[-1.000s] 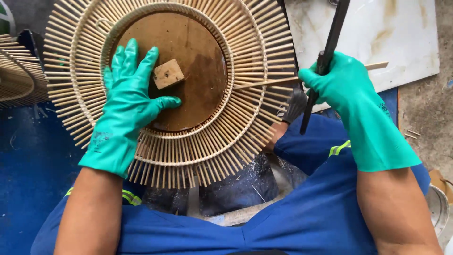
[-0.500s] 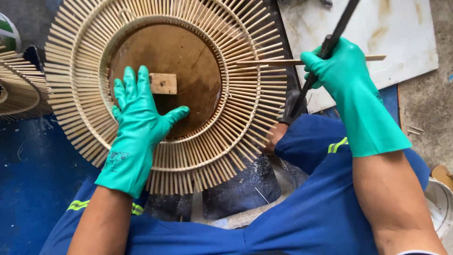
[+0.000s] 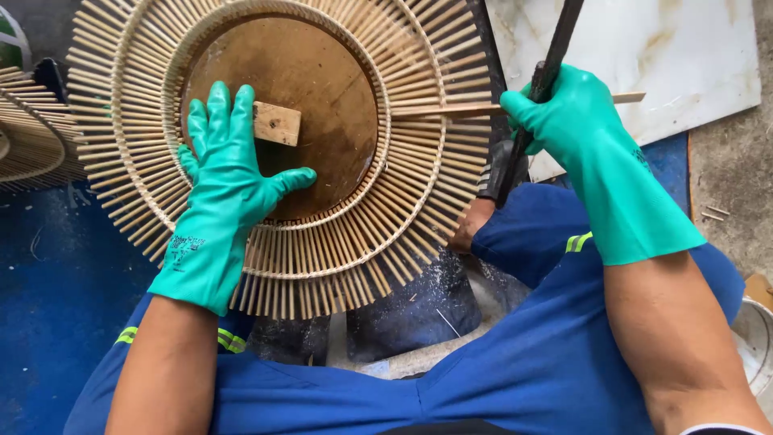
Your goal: Trimming and refining the spokes of a circular bamboo decorative frame using a knife.
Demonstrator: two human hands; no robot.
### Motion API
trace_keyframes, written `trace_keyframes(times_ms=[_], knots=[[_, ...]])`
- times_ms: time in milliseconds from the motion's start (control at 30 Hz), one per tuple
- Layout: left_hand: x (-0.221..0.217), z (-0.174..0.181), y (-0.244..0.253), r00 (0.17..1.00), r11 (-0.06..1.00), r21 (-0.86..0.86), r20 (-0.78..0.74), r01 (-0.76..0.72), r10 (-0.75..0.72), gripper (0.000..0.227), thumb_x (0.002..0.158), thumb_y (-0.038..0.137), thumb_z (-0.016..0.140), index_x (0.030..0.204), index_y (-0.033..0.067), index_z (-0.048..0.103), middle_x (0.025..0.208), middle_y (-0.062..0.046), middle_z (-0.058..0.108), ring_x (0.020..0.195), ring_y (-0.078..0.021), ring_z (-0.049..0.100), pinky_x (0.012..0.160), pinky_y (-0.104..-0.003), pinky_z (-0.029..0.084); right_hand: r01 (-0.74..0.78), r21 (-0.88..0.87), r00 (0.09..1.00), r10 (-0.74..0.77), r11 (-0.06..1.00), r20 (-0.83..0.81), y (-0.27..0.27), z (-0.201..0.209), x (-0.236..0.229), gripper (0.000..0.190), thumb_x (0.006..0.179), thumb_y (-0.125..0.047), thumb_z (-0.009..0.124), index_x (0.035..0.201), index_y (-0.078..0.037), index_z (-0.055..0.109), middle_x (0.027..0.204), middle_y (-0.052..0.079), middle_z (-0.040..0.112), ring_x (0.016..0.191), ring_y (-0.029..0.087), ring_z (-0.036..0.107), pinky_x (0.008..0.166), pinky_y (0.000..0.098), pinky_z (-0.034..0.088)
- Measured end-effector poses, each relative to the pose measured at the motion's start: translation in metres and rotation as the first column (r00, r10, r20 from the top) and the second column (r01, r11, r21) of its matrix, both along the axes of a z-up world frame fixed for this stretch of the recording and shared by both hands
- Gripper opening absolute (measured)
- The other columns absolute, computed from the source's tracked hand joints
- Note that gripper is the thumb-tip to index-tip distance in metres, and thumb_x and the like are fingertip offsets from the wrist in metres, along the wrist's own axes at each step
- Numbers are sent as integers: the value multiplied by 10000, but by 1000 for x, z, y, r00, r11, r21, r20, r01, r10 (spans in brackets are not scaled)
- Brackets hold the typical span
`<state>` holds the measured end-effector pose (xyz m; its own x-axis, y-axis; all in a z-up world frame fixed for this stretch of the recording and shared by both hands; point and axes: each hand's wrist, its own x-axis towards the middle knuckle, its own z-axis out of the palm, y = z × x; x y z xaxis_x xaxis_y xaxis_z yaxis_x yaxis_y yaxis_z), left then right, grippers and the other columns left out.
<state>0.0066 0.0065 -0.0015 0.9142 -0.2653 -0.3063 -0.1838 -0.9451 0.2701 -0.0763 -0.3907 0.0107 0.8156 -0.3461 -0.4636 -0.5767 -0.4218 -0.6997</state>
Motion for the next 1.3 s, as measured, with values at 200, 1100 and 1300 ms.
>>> trace_keyframes(times_ms=[200, 1100, 1300], knots=[[0, -10, 19, 992, 993, -23, 56, 119, -117, 1314, 582, 525, 950, 1637, 167, 253, 1718, -181, 115, 1564, -439, 69, 1197, -693, 117, 66, 46, 996, -68, 997, 51, -8, 13, 2, 260, 933, -208, 778, 971, 29, 678, 812, 121, 720, 683, 183, 729, 559, 317, 608], [-5, -16, 17, 996, 997, -41, 68, 63, -60, 1341, 619, 546, 924, 1649, 47, 226, 1716, -226, 164, 1564, -453, 145, 1234, -663, 158, 39, 74, 994, -46, 997, 102, -3, -5, 3, 274, 943, -202, 793, 968, 28, 646, 804, 113, 707, 659, 172, 714, 534, 306, 600], [-6, 2, -3, 1000, 998, 57, 7, -12, 12, 1296, 692, 619, 881, 1616, 13, 204, 1679, -238, 135, 1529, -473, 96, 1181, -686, 91, 55, 27, 987, -59, 998, 151, 3, -21, 5, 276, 966, -193, 787, 979, 26, 621, 807, 113, 711, 655, 174, 723, 516, 305, 594]])
